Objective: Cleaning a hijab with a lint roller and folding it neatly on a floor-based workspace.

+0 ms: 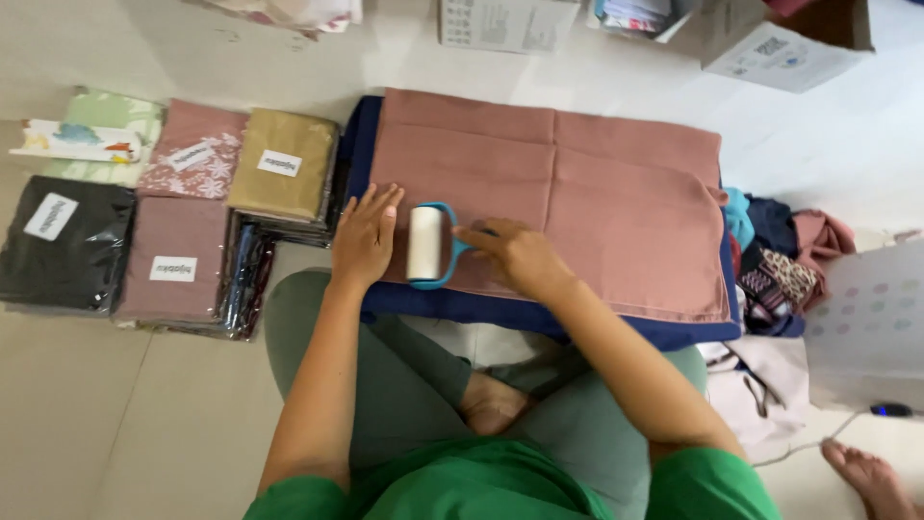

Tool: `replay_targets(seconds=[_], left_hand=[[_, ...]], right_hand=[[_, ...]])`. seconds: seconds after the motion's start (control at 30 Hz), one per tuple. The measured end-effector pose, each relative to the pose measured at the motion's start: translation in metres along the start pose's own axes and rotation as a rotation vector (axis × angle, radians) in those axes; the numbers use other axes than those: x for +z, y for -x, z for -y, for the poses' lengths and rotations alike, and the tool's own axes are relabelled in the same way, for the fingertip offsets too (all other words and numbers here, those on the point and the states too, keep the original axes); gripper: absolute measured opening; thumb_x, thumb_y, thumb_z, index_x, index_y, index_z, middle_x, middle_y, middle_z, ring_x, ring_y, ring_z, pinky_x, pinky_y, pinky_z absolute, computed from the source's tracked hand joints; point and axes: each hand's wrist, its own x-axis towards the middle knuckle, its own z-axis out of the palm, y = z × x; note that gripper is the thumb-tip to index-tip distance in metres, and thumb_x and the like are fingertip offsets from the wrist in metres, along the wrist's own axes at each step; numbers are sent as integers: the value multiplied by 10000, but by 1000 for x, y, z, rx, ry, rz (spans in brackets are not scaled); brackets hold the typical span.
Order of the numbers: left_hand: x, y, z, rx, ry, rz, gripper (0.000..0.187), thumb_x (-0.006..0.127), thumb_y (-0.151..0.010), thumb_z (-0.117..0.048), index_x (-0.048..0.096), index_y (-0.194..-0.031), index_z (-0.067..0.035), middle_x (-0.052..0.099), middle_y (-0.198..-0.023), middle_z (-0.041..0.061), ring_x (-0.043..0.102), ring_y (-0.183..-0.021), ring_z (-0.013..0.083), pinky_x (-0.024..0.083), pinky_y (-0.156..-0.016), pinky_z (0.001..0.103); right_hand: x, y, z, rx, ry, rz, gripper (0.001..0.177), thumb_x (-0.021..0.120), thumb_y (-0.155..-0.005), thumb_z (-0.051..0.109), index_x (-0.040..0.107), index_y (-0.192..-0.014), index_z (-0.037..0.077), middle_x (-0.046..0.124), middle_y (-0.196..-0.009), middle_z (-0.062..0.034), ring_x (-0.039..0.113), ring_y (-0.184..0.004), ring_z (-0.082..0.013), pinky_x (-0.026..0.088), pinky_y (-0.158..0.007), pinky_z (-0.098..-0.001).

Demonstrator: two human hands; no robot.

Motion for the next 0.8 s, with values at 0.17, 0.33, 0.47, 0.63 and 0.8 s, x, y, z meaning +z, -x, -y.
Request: replay_targets(seconds=[0.17,0.33,0.47,0.63,0.8], left_hand=[[5,-2,-6,23,-166,66,516,426,-1094,-389,529,-1538,-146,490,-1586,78,378,-1497,335,298,-1192,572],[9,-2,-5,40,-219,114,554,440,-1101,-395,468,-1585,-127,416,-1648,82,329,-1528,335,235,-1222,553],[12,0,-8,32,-293,40,587,368,-1099,-442,466,-1569,-103,438,-1633,9,334,-1520,262,237,-1207,467],[11,1,-8,63,-296,0,564,427,-1089,-405,503,-1551,-90,467,-1621,29,374,-1504,275,268,-1195,472],[9,-1,-9,8,-292,64,590,376,-1078,-430,462,-1571,-118,428,-1640,-3,334,-1522,245,232,-1209,444]], right_hand=[[-69,81,-49,154,35,7,265,711,-950,221,771,-1207,200,750,-1075,-125,725,-1030,-349,579,-866,-419],[-149,195,-90,315,185,9,240,736,-939,171,796,-1166,221,737,-1012,-98,721,-1000,-330,562,-893,-421],[-206,257,-90,533,301,59,457,763,-807,-67,783,-1232,99,679,-899,-54,592,-732,-236,509,-722,-386],[-233,314,-112,607,598,156,402,763,-884,126,783,-1272,229,759,-1149,18,693,-952,-217,485,-884,-343],[-242,286,-99,714,243,-130,466,801,-847,-37,748,-1304,33,722,-1087,-138,611,-799,-281,496,-757,-410]])
